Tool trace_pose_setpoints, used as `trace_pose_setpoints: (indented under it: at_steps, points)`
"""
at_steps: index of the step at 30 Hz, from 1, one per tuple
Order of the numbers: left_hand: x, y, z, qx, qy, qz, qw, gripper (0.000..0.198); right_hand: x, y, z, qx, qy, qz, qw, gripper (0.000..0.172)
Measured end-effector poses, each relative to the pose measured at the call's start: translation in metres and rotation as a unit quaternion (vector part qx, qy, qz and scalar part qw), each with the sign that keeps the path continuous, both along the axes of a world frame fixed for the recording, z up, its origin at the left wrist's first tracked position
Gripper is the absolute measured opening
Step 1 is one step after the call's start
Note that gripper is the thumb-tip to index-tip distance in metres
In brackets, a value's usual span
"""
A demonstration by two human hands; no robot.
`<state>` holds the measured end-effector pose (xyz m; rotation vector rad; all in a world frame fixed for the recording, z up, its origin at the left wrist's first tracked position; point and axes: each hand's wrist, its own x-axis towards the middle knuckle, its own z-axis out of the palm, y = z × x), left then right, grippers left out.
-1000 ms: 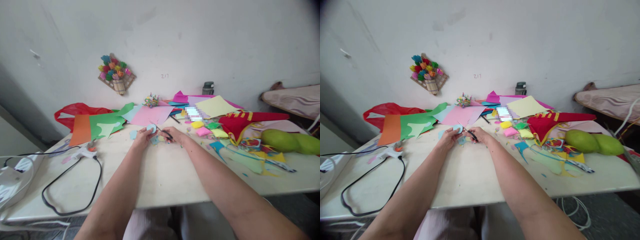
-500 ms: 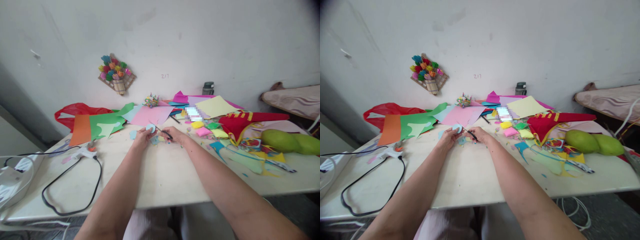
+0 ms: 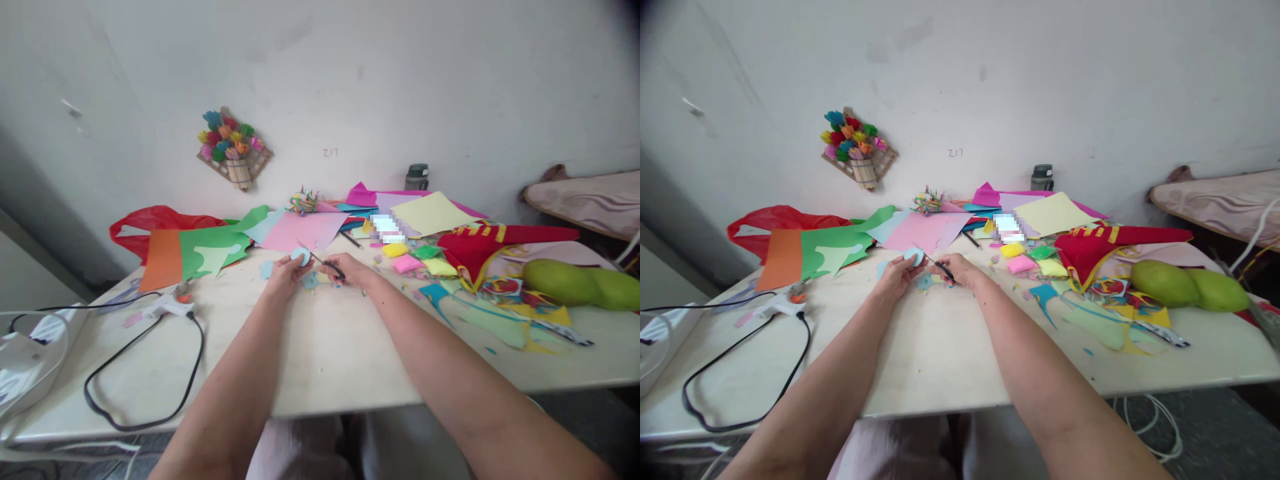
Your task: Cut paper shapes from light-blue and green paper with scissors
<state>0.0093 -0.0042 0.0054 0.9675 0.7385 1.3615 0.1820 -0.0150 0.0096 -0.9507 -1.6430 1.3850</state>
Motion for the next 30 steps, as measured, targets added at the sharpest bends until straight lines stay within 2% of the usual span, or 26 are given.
trace_pose_setpoints:
  at_steps: [18,30]
  points:
    - [-0.0008,-0.0001,0.0006,-0.013,-0.008,0.018,1.000,0.013,-0.0001,0.0035,-0.0032,0.013,0.005,0.004,1.000,0.030]
    - [0.0002,-0.0028,0.0029,-0.022,-0.007,0.044,0.999,0.004,-0.0018,0.0019,-0.0035,-0.017,-0.004,-0.029,0.999,0.026]
